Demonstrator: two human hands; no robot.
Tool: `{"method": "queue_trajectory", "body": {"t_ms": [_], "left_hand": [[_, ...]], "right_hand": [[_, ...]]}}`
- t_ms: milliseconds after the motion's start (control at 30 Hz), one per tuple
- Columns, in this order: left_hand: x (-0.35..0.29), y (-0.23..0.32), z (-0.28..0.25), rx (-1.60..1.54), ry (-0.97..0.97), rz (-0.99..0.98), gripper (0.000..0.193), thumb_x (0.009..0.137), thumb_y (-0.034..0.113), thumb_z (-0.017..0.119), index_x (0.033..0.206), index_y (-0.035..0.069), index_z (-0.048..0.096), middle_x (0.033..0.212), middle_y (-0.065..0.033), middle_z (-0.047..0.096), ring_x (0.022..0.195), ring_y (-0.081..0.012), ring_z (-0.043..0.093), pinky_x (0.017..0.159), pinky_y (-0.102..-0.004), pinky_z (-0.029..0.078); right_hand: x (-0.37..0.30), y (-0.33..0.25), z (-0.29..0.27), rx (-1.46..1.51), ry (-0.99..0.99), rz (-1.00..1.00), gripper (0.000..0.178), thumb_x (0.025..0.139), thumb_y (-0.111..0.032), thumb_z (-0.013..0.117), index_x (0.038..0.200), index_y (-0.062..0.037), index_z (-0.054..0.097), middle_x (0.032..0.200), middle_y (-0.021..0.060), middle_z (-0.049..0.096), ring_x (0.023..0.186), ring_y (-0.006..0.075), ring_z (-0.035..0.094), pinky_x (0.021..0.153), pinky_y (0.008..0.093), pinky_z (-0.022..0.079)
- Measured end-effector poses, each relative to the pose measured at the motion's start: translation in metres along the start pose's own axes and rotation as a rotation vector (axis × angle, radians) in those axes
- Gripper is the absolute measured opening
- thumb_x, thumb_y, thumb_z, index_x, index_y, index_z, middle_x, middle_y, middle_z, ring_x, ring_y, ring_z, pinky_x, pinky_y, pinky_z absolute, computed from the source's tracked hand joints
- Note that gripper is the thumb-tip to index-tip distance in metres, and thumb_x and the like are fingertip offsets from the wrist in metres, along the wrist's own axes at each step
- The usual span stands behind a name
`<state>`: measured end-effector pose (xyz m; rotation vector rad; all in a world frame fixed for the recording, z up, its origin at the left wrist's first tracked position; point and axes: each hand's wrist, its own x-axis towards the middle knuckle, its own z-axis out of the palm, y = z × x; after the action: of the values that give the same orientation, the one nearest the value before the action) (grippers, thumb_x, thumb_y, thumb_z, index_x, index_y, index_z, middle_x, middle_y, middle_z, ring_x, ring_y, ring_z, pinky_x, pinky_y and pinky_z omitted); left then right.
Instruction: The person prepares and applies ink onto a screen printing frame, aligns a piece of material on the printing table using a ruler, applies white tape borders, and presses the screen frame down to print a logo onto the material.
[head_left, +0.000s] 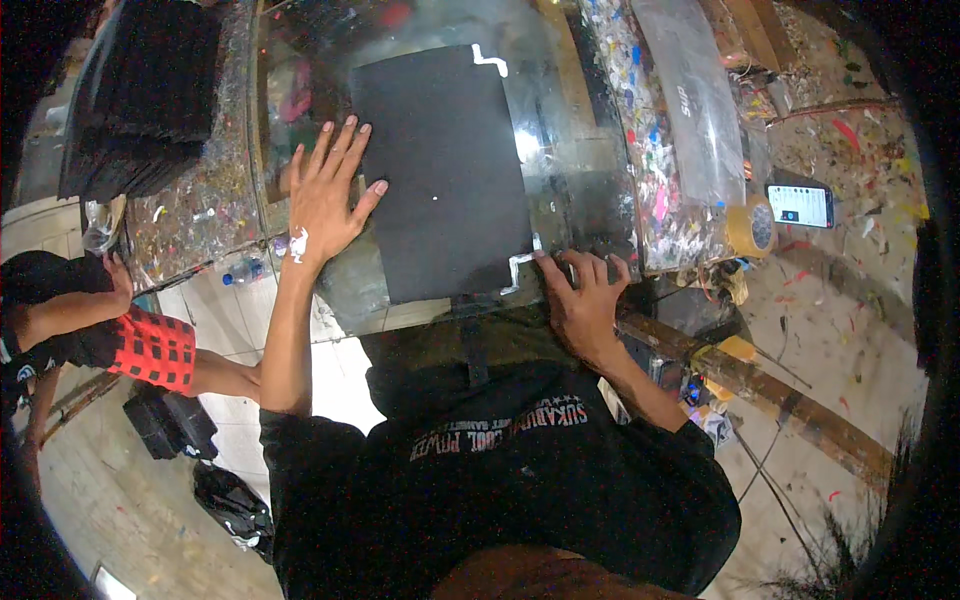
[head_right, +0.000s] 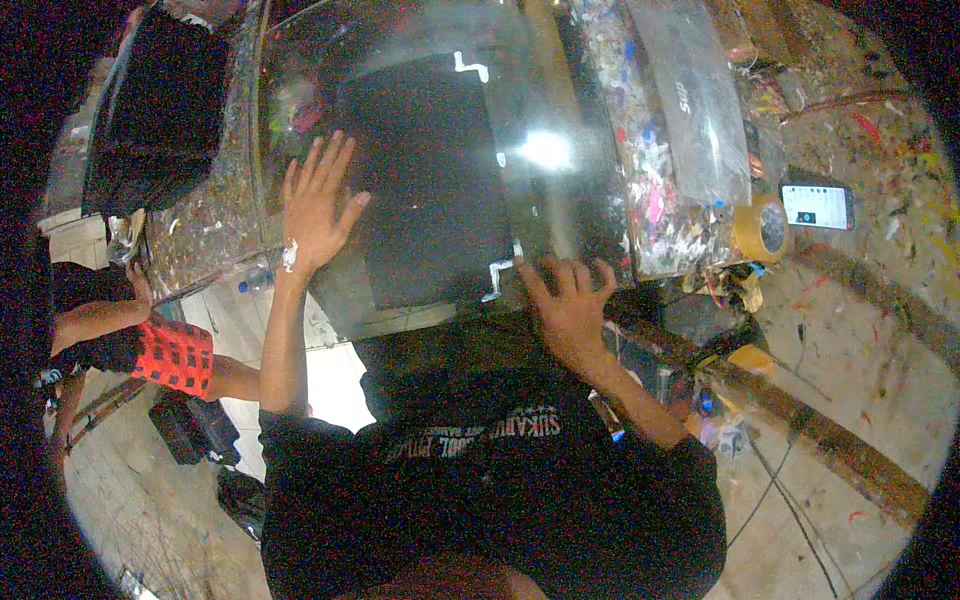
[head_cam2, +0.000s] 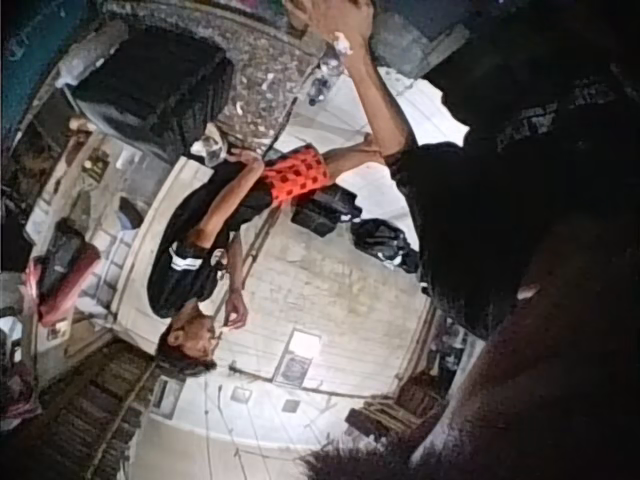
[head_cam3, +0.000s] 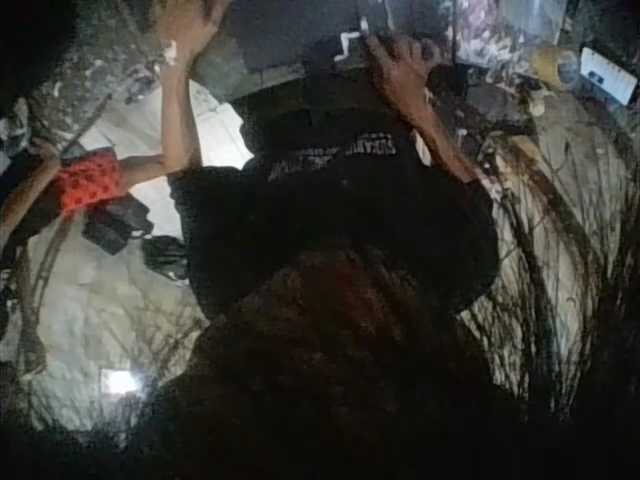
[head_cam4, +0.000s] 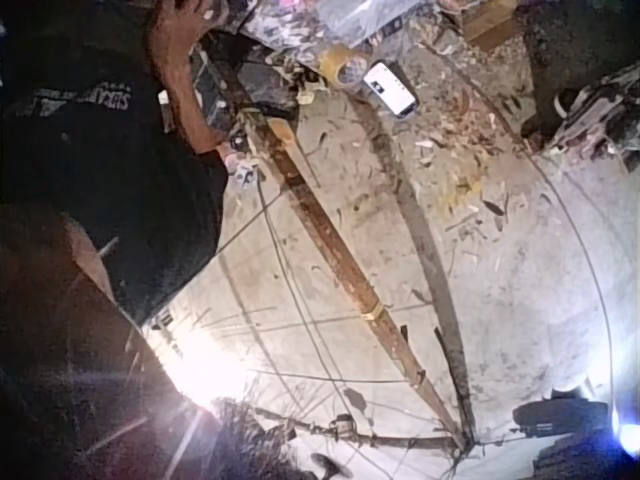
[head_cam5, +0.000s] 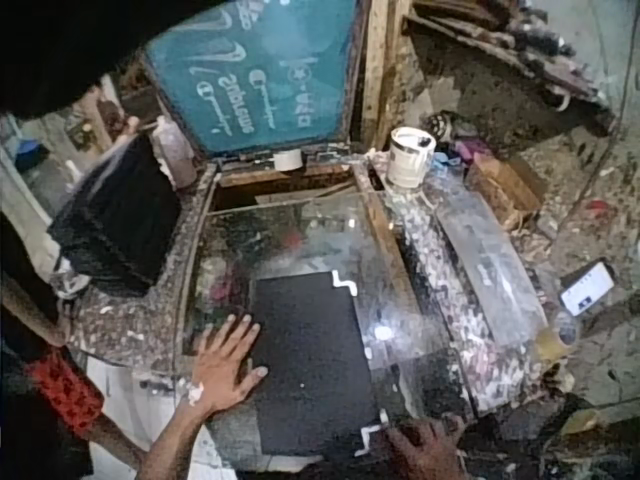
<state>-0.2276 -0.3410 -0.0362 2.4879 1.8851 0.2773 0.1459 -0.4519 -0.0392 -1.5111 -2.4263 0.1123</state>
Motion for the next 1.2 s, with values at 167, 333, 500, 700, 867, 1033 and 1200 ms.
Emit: {"method": "queue_trajectory", "body": {"t_ms": [167,333,500,700,867,1033,1200], "left_hand": [[0.000,0.000,0.000,0.005,-0.003,-0.004,0.071,0.098,0.053,0.054,0.158,0.020,0.039,0.166,-0.0041,0.034,0.153,-0.0314,0.028,0.123,-0.0570,0.016],[-0.001,0.000,-0.002,-0.001,0.005,-0.003,0.070,0.097,0.052,0.055,0.158,0.020,0.039,0.165,-0.0049,0.035,0.153,-0.0314,0.029,0.123,-0.0570,0.017],[0.000,0.001,-0.003,-0.016,0.008,-0.001,0.071,0.097,0.052,0.056,0.158,0.020,0.039,0.165,-0.0051,0.035,0.153,-0.0315,0.029,0.123,-0.0570,0.018],[-0.002,0.000,-0.001,0.011,-0.002,-0.009,0.070,0.098,0.053,0.055,0.158,0.020,0.039,0.166,-0.0048,0.034,0.153,-0.0314,0.029,0.123,-0.0567,0.018],[0.001,-0.001,0.000,0.003,0.003,0.004,0.071,0.098,0.054,0.054,0.158,0.020,0.038,0.166,-0.0045,0.033,0.153,-0.0313,0.028,0.123,-0.0571,0.018],[-0.003,-0.003,0.002,-0.005,0.000,0.000,0.071,0.098,0.055,0.054,0.158,0.020,0.038,0.166,-0.0047,0.033,0.153,-0.0320,0.028,0.123,-0.0577,0.018],[0.000,-0.004,0.003,-0.004,0.009,-0.004,0.072,0.098,0.053,0.055,0.158,0.019,0.038,0.166,-0.0057,0.034,0.153,-0.0323,0.028,0.122,-0.0588,0.018]], "right_hand": [[0.006,0.003,0.001,-0.016,-0.044,0.011,0.055,0.086,-0.014,0.065,0.140,-0.0263,0.061,0.115,0.0065,0.062,0.112,0.0260,0.056,0.107,0.0585,0.028],[0.016,0.003,0.002,0.020,-0.030,0.033,0.053,0.089,-0.016,0.064,0.141,-0.0275,0.060,0.111,0.0071,0.063,0.108,0.0269,0.058,0.106,0.0594,0.029],[0.009,-0.001,-0.002,0.139,-0.017,-0.038,0.058,0.079,-0.003,0.069,0.134,-0.0205,0.065,0.108,0.0053,0.060,0.105,0.0247,0.057,0.106,0.0554,0.028],[0.010,-0.011,-0.004,0.142,-0.094,-0.083,0.059,0.079,-0.004,0.070,0.135,-0.0224,0.065,0.107,0.0038,0.060,0.105,0.0241,0.058,0.105,0.0562,0.029],[0.009,-0.014,-0.004,0.125,-0.081,-0.104,0.060,0.077,-0.005,0.070,0.134,-0.0232,0.066,0.108,0.0033,0.060,0.103,0.0234,0.058,0.106,0.0556,0.028],[-0.012,-0.010,-0.002,0.167,-0.098,-0.127,0.059,0.078,-0.006,0.070,0.134,-0.0235,0.066,0.108,0.0031,0.060,0.103,0.0236,0.058,0.106,0.0562,0.028],[-0.012,-0.010,-0.004,0.140,-0.146,-0.209,0.056,0.079,-0.009,0.070,0.132,-0.0234,0.067,0.107,0.0031,0.060,0.103,0.0237,0.058,0.106,0.0559,0.029]]}}
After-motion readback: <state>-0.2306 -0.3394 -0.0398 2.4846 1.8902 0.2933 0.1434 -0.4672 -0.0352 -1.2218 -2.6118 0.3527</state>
